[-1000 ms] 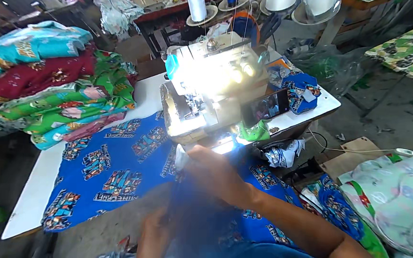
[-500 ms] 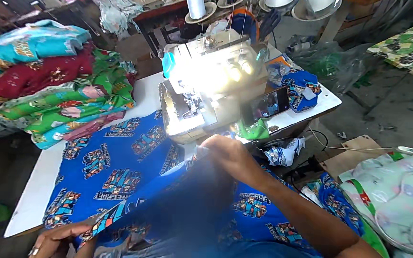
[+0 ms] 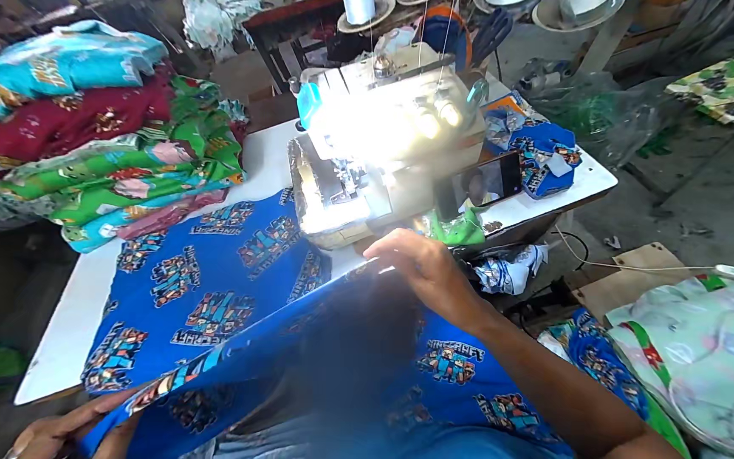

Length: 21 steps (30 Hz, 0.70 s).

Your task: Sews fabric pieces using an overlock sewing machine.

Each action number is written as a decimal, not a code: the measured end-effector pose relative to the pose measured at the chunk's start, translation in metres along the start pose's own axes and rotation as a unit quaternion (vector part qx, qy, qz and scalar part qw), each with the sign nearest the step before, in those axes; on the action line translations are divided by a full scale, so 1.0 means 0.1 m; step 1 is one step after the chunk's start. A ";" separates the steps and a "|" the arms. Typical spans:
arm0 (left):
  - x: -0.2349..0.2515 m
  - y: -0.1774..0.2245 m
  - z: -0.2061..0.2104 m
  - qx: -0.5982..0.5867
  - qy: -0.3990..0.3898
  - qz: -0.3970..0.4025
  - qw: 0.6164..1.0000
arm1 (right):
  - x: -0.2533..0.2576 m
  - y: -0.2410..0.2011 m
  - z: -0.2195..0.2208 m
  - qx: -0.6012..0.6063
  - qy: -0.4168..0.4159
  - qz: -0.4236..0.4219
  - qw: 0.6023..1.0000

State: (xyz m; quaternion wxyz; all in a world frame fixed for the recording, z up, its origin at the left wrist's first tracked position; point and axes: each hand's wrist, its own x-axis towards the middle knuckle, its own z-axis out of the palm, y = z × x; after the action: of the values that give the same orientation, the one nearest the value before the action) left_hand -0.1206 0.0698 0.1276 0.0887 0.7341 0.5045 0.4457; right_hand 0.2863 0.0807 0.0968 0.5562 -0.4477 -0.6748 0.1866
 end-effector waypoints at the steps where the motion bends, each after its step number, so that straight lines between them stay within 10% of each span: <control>1: -0.01 -0.02 -0.02 0.001 -0.005 0.004 1.000 | 0.00 0.00 0.01 -0.007 0.002 -0.010 1.000; 11: -0.08 0.06 0.07 -0.099 0.070 -0.085 0.989 | -0.03 0.07 0.01 -0.122 0.053 -0.021 0.991; 21: 0.61 -0.12 0.22 -0.017 -0.017 0.035 0.999 | 0.07 0.17 -0.06 -0.159 0.070 -0.005 0.985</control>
State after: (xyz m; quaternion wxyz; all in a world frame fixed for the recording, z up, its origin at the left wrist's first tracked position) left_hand -0.1070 0.1326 0.1421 0.0939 0.7570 0.4694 0.4448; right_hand 0.2990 0.0939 0.0898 0.5247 -0.5390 -0.6575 0.0429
